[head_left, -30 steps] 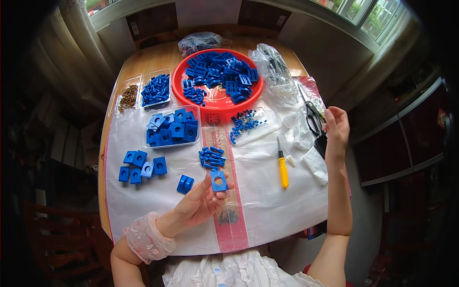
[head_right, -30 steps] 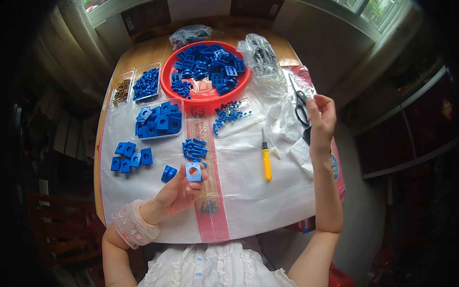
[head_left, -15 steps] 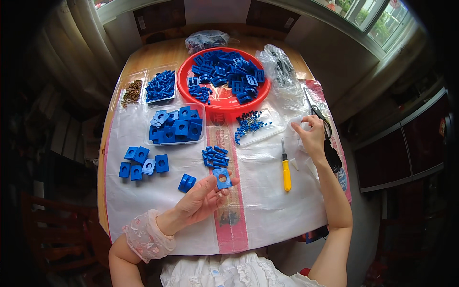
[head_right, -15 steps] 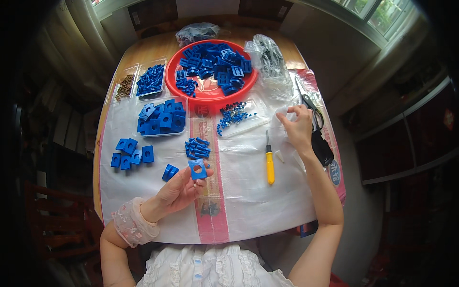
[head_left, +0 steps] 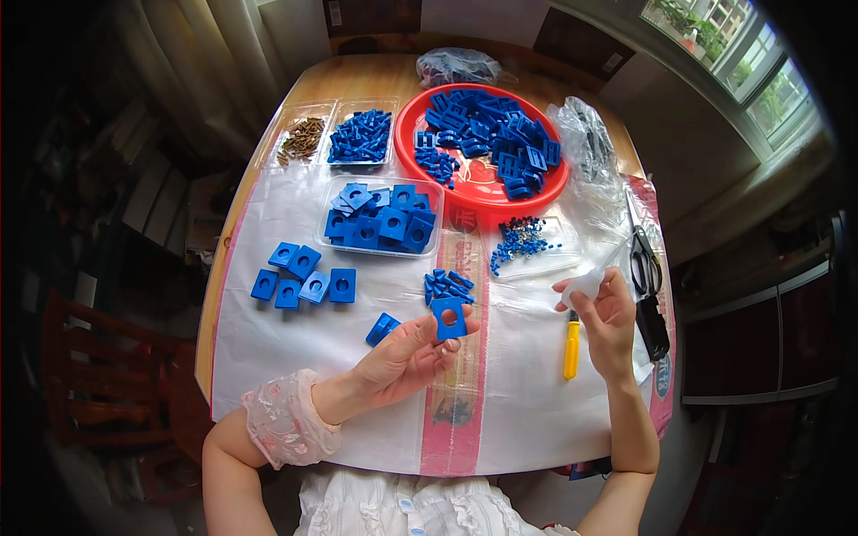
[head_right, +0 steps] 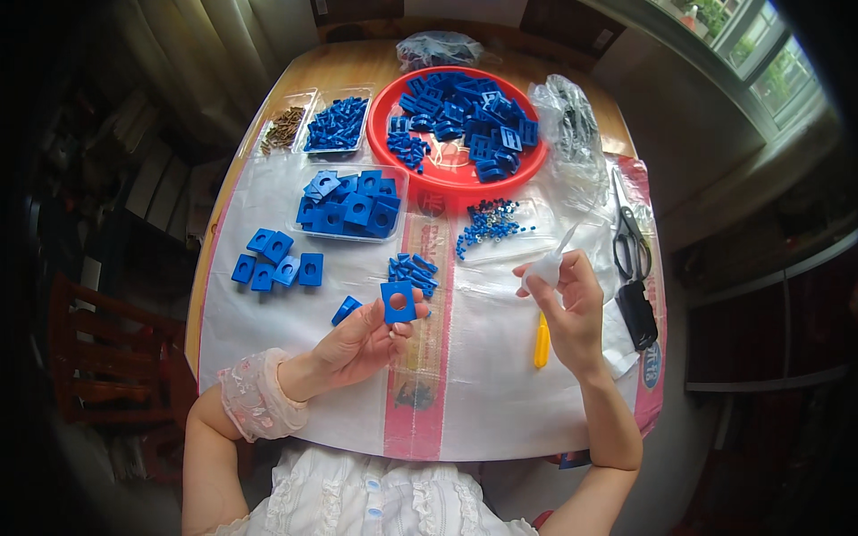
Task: Assembling small blue plastic components by joining parts and applying adhesive.
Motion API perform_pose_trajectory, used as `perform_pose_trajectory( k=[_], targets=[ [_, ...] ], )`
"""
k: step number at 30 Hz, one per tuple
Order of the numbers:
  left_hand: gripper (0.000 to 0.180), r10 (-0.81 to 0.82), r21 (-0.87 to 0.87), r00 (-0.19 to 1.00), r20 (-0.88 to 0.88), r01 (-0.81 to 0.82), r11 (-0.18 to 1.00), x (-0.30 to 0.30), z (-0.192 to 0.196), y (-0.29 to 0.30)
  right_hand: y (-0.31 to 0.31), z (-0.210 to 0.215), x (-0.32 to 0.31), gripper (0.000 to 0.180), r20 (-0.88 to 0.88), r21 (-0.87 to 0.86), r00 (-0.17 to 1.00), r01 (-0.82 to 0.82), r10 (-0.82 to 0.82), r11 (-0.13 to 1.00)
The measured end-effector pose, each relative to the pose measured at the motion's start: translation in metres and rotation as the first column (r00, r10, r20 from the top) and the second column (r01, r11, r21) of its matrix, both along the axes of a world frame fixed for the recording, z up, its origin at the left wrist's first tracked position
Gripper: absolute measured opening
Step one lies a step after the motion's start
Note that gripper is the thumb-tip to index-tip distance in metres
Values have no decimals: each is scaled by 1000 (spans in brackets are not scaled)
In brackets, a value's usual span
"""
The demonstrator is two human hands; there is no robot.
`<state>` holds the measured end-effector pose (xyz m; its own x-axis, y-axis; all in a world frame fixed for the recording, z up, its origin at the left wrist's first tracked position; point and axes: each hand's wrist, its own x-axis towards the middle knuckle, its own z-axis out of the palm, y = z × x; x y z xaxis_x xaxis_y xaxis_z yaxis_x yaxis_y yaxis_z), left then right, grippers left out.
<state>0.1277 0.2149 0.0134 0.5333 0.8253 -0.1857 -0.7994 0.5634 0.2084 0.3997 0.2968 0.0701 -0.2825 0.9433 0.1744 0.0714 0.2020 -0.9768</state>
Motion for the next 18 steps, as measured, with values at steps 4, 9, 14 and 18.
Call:
perform_pose_trajectory(
  k=[4,9,14,18],
  targets=[
    [54,23,-21,1000,2,-23,1000,0,4,1,-10,-19,-2,14,-77,-105,994,-90,82,990],
    [54,12,-43,1000,24,-11,999,1,3,-1,-1,-34,5,22,-225,-135,973,-82,50,987],
    [56,4,-25,1000,14,-4,1000,2,1,-3,4,-35,8,24,-403,-229,915,-82,-18,970],
    [57,-10,-45,1000,12,10,999,1,3,-1,2,-38,7,23,-432,-228,901,-72,-35,971]
  ],
)
